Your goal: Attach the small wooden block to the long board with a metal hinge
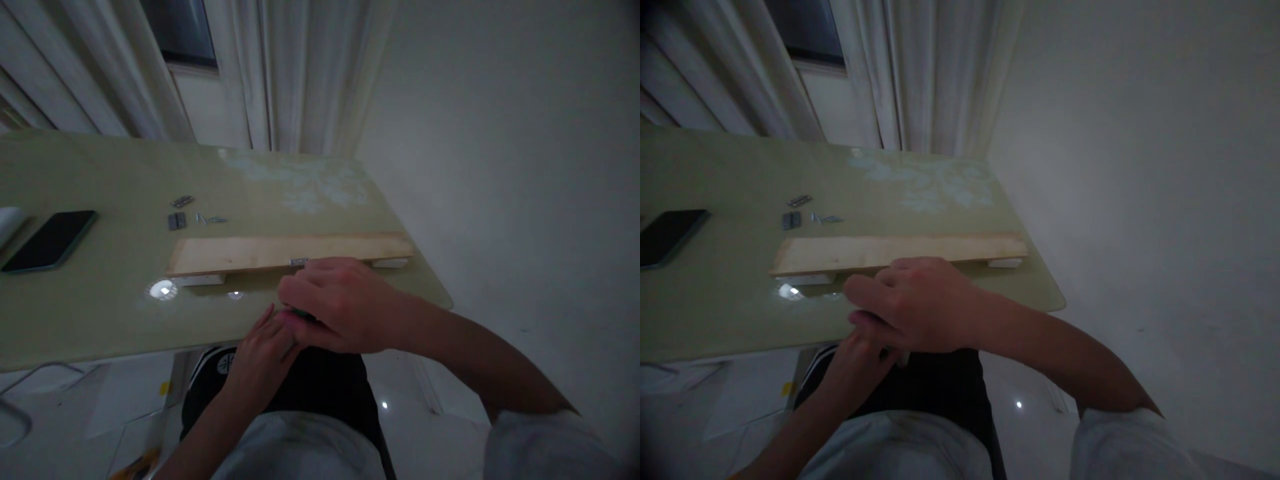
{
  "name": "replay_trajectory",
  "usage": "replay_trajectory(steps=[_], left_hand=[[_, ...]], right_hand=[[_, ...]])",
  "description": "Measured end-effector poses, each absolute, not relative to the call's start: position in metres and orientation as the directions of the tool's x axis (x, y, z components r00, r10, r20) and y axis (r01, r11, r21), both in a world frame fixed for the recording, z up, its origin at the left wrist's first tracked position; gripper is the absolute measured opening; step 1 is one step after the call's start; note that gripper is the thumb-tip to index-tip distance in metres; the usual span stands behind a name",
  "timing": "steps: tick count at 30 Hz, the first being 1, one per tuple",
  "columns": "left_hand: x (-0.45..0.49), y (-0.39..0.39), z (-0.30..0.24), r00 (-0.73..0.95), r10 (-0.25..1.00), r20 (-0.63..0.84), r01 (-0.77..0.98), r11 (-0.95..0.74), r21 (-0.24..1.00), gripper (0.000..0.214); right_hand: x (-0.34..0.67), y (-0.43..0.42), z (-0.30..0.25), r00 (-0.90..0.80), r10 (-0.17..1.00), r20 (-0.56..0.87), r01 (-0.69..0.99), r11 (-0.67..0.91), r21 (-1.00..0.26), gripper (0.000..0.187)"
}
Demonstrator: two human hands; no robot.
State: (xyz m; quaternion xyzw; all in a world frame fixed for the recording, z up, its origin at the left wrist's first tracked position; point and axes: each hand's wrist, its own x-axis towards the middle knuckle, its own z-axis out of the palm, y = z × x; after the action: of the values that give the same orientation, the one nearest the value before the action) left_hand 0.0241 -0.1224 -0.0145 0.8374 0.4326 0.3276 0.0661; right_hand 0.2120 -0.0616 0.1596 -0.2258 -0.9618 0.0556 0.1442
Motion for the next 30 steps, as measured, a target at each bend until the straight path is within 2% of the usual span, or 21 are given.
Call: replay_trajectory(steps=[2,3,4,7,9,10,13,14,16,18,19,21,24,26,27,30], left_hand=[[0.023,-0.122,-0.013,0.420,0.764,0.490,0.676,-0.624,0.392,0.018],[0.023,-0.121,-0.013,0.423,0.760,0.493,0.677,-0.627,0.385,0.019],[0.023,-0.121,-0.012,0.426,0.757,0.496,0.679,-0.630,0.378,0.021],[0.023,-0.120,-0.010,0.433,0.760,0.485,0.679,-0.629,0.379,0.026],[0.023,-0.120,-0.010,0.446,0.761,0.471,0.669,-0.633,0.390,0.024],[0.023,-0.119,-0.010,0.450,0.761,0.467,0.667,-0.634,0.391,0.023],[0.022,-0.119,-0.012,0.458,0.752,0.475,0.668,-0.643,0.374,0.022],[0.022,-0.119,-0.013,0.459,0.746,0.482,0.668,-0.648,0.367,0.021],[0.022,-0.119,-0.013,0.464,0.742,0.483,0.667,-0.652,0.361,0.021],[0.023,-0.119,-0.012,0.470,0.744,0.475,0.664,-0.653,0.365,0.022],[0.023,-0.119,-0.011,0.472,0.747,0.468,0.663,-0.651,0.370,0.022],[0.024,-0.119,-0.009,0.466,0.752,0.467,0.660,-0.647,0.382,0.021],[0.025,-0.119,-0.008,0.449,0.749,0.487,0.655,-0.647,0.390,0.024],[0.024,-0.119,-0.009,0.446,0.741,0.502,0.655,-0.653,0.382,0.026],[0.024,-0.119,-0.009,0.448,0.738,0.505,0.656,-0.655,0.375,0.027],[0.023,-0.118,-0.011,0.466,0.731,0.498,0.657,-0.663,0.359,0.027]], right_hand=[[0.214,-0.058,0.164,-0.919,0.308,0.245,0.234,0.929,-0.288,0.019],[0.215,-0.057,0.165,-0.925,0.289,0.245,0.205,0.926,-0.317,0.017],[0.215,-0.056,0.167,-0.918,0.317,0.237,0.236,0.919,-0.317,0.019],[0.215,-0.058,0.169,-0.806,0.565,0.180,0.539,0.824,-0.174,0.032],[0.213,-0.060,0.170,-0.764,0.627,0.149,0.617,0.779,-0.113,0.040],[0.213,-0.060,0.171,-0.789,0.596,0.145,0.583,0.803,-0.125,0.039],[0.214,-0.057,0.174,-0.910,0.384,0.160,0.343,0.910,-0.233,0.025],[0.215,-0.057,0.175,-0.919,0.357,0.166,0.313,0.919,-0.242,0.023],[0.216,-0.057,0.175,-0.888,0.430,0.159,0.404,0.898,-0.173,0.025],[0.215,-0.059,0.173,-0.812,0.560,0.165,0.562,0.826,-0.038,0.034],[0.214,-0.060,0.172,-0.790,0.589,0.170,0.599,0.801,0.009,0.039],[0.212,-0.062,0.172,-0.831,0.529,0.172,0.540,0.841,0.024,0.042],[0.211,-0.064,0.174,-0.941,0.291,0.173,0.288,0.957,-0.040,0.028],[0.213,-0.065,0.175,-0.951,0.242,0.192,0.236,0.970,-0.054,0.020],[0.214,-0.066,0.175,-0.937,0.286,0.200,0.283,0.958,-0.045,0.019],[0.215,-0.067,0.173,-0.807,0.553,0.207,0.571,0.820,0.035,0.033]])
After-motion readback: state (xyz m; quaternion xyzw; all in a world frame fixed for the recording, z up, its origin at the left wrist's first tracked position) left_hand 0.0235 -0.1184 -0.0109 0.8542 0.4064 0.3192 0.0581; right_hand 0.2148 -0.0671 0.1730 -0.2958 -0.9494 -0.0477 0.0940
